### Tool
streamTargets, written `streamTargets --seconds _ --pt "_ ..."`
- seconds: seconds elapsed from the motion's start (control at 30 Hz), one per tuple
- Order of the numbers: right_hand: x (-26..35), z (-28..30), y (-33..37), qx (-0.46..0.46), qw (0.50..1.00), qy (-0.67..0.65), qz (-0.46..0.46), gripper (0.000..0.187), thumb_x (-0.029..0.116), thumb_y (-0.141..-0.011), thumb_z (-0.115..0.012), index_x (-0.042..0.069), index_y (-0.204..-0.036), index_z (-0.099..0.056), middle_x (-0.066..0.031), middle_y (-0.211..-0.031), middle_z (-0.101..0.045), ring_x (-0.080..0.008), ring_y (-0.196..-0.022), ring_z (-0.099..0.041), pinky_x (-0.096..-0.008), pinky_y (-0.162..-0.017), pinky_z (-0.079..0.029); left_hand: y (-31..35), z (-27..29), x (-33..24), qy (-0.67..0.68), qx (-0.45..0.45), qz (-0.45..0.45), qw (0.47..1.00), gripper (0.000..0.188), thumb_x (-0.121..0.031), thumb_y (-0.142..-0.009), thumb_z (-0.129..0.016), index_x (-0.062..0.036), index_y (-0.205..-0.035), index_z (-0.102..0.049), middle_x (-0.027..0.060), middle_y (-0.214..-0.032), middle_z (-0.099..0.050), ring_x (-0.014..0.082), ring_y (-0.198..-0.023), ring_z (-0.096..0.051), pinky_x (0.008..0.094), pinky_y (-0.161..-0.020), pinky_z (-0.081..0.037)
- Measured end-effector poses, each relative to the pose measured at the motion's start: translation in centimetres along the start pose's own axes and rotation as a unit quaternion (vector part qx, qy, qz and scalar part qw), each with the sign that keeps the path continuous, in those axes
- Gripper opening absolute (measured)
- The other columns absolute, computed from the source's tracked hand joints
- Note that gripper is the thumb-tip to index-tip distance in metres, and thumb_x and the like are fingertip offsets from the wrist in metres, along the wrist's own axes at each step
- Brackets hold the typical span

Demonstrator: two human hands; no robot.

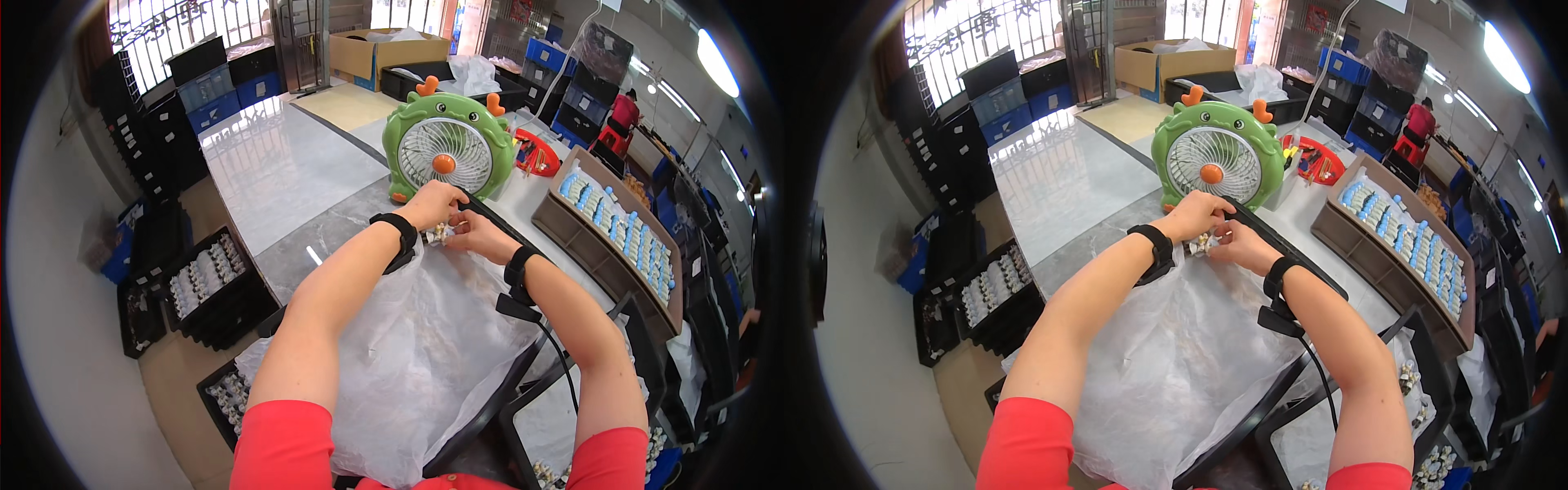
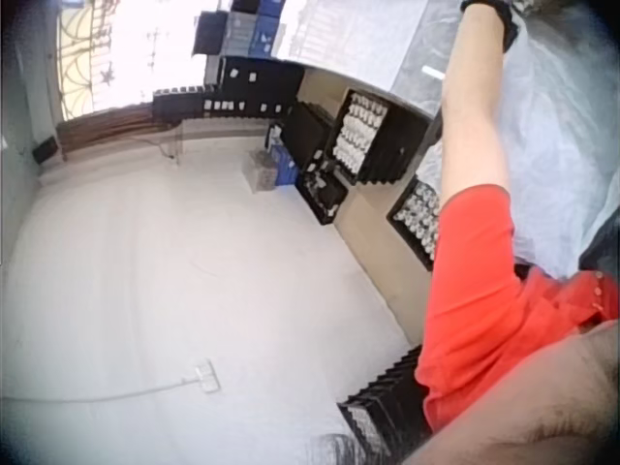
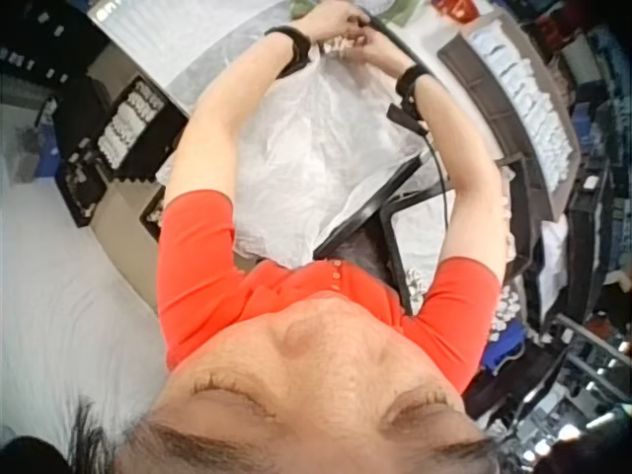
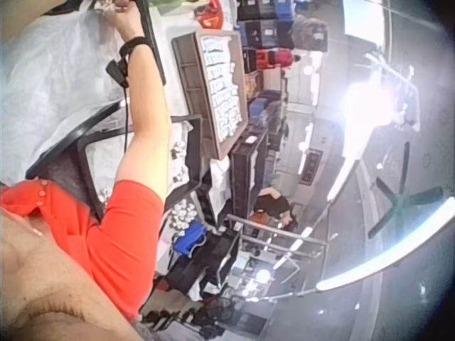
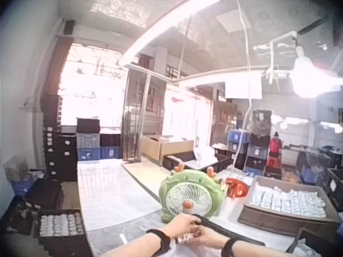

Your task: The person picks up small cylindrical components from a tray, rotates them to inspect the ends, and places them into a second tray. The person repeats this process for several items, handling them one at a time.

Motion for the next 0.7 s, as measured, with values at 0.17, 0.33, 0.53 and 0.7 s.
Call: streamTargets --seconds 0.17,0.33,0.53,0.7 --pt "-0.1 0.2 -1.2 -0.023 0.997 -0.036 -0.063 0.044 0.012 -0.077 -0.068 -0.007 -0.114 -0.052 -0.006 -0.085 -0.06 -0.0108 -0.071 -0.057 -0.0225 -0.061 -0.044 -0.1 -0.2 0.7 -0.054 -0.023 -0.024 0.998 0.033 0.0 -0.071 -0.061 -0.0071 -0.103 -0.068 0.0105 -0.075 -0.067 0.0231 -0.072 -0.065 0.0319 -0.071 -0.05" --pt "-0.5 0.1 -1.7 0.002 0.997 -0.062 -0.041 0.038 0.014 -0.075 -0.07 -0.007 -0.105 -0.057 -0.0073 -0.087 -0.06 -0.0105 -0.074 -0.059 -0.0217 -0.063 -0.046 -0.4 -1.2 0.8 -0.05 -0.028 -0.041 0.998 0.034 0.001 -0.07 -0.061 -0.0078 -0.102 -0.068 0.0113 -0.077 -0.067 0.0253 -0.074 -0.064 0.0334 -0.072 -0.05" --pt "-0.5 -1.2 -2.1 -0.12 0.988 0.091 -0.022 0.028 0.018 -0.071 -0.075 -0.002 -0.086 -0.062 -0.0068 -0.081 -0.064 -0.0129 -0.066 -0.063 -0.0246 -0.059 -0.049 -0.8 -0.6 0.9 -0.034 -0.027 -0.037 0.998 0.035 0.001 -0.07 -0.062 -0.0073 -0.104 -0.067 0.0137 -0.091 -0.065 0.0261 -0.086 -0.062 0.0348 -0.077 -0.049" --pt "-1.9 -2.0 -2.5 -0.2 0.971 0.129 0.007 0.024 0.019 -0.062 -0.078 0.002 -0.072 -0.064 -0.0093 -0.066 -0.067 -0.0198 -0.062 -0.065 -0.0307 -0.065 -0.051 1.7 1.8 -0.6 -0.082 -0.089 -0.031 0.992 0.027 -0.006 -0.074 -0.064 -0.0078 -0.101 -0.064 0.014 -0.093 -0.059 0.0305 -0.089 -0.059 0.0374 -0.078 -0.047"
Point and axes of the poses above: each hand's wrist, its own y-axis away from the middle knuckle, its own z-axis out of the back of the hand, x = y × z, the point moved 1 cm from there along -y, towards the middle knuckle
